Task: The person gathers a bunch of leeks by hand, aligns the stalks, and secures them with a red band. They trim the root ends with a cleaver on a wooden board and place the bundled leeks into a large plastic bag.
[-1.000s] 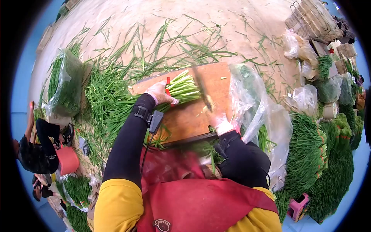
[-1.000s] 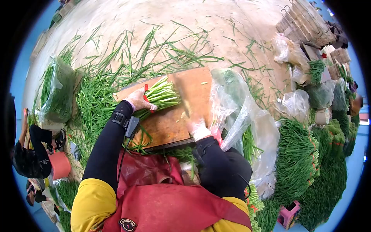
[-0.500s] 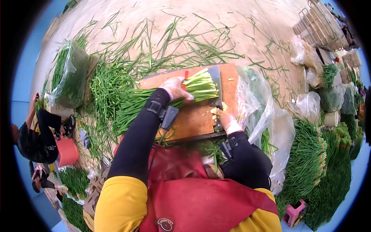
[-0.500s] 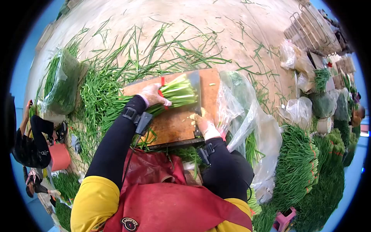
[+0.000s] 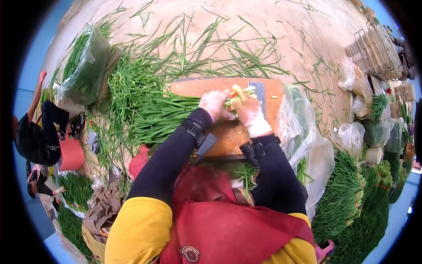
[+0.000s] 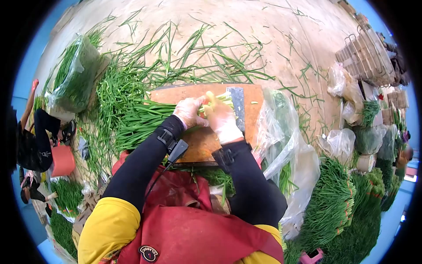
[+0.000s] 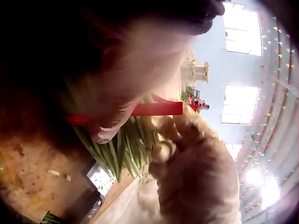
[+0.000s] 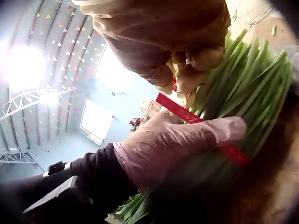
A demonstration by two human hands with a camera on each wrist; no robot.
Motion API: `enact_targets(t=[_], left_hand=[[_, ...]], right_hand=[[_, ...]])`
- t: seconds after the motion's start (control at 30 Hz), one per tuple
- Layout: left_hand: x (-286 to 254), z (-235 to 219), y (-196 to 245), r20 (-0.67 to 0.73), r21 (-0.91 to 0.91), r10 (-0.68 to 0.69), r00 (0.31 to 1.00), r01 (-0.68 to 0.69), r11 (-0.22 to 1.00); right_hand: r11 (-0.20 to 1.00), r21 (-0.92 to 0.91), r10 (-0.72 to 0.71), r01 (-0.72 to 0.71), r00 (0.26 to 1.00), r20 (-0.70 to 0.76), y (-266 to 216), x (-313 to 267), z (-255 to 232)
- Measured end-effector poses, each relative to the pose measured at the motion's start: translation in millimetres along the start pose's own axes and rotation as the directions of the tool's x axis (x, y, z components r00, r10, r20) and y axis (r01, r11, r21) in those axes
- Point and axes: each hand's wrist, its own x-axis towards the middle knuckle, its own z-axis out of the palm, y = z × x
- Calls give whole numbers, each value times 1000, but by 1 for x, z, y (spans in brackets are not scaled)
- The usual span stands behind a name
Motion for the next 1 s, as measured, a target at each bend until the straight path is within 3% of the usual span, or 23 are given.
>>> enact_targets(t=[0.07, 0.13, 0.2, 0.3, 0.43, 0.5, 0.53, 0.57, 0.6, 0.67, 0.7, 0.73, 0.83, 0.9, 1.0], left_hand=[[-2, 4, -2, -61, 55, 50, 997, -47, 997], [-1, 4, -10, -20, 20, -5, 1000, 5, 1000], [-6, -1, -16, -86, 66, 74, 994, -69, 995], [-13, 4, -21, -122, 103, 99, 988, -87, 991], [-16, 2, -17, -66, 104, 54, 996, -47, 994], [-19, -14, -12, 69, 44, 42, 997, -46, 998], [-20, -13, -13, 67, 40, 41, 997, -44, 998], [-20, -10, -15, 29, 35, 43, 999, -44, 998], [-19, -8, -14, -9, 29, 48, 999, -48, 998], [-17, -8, -15, 23, 27, 54, 998, -55, 998], [-17, -9, -15, 51, 30, 49, 998, -50, 998], [-16, -8, -14, 49, 31, 49, 998, -50, 998], [-16, -7, -10, 4, 86, -7, 1000, 7, 996], [-22, -11, -4, 34, 178, -3, 999, -3, 984], [-29, -1, -2, 0, 197, -27, 1000, 26, 980]], right_hand=[[1000, 31, -6, 4, 996, 87, -9, 7, 9], [995, -72, -60, 68, 992, 111, -14, 11, 17], [986, -127, -88, 105, 987, 136, -18, 11, 21], [979, -119, -121, 165, 943, 310, -21, 2, 25], [962, -99, -211, 253, 924, 318, -16, -2, 12], [966, -86, -229, 242, 964, 135, -18, -11, -2], [971, -62, -227, 230, 973, 39, -7, -18, -3], [969, 227, -121, 97, 989, 91, 15, -25, 2], [971, 221, -117, 94, 989, 90, 14, -29, 2], [952, -196, -182, 234, 951, 250, 11, -38, 8], [968, -148, -170, 203, 963, 210, 9, -40, 16], [952, -218, -184, 214, 971, 150, 7, -42, 23], [955, -254, -121, 151, 984, 132, 10, -34, 34], [955, -126, -267, 267, 964, 14, 10, -31, 34], [978, -30, -209, 209, 978, 1, 4, -27, 37]])
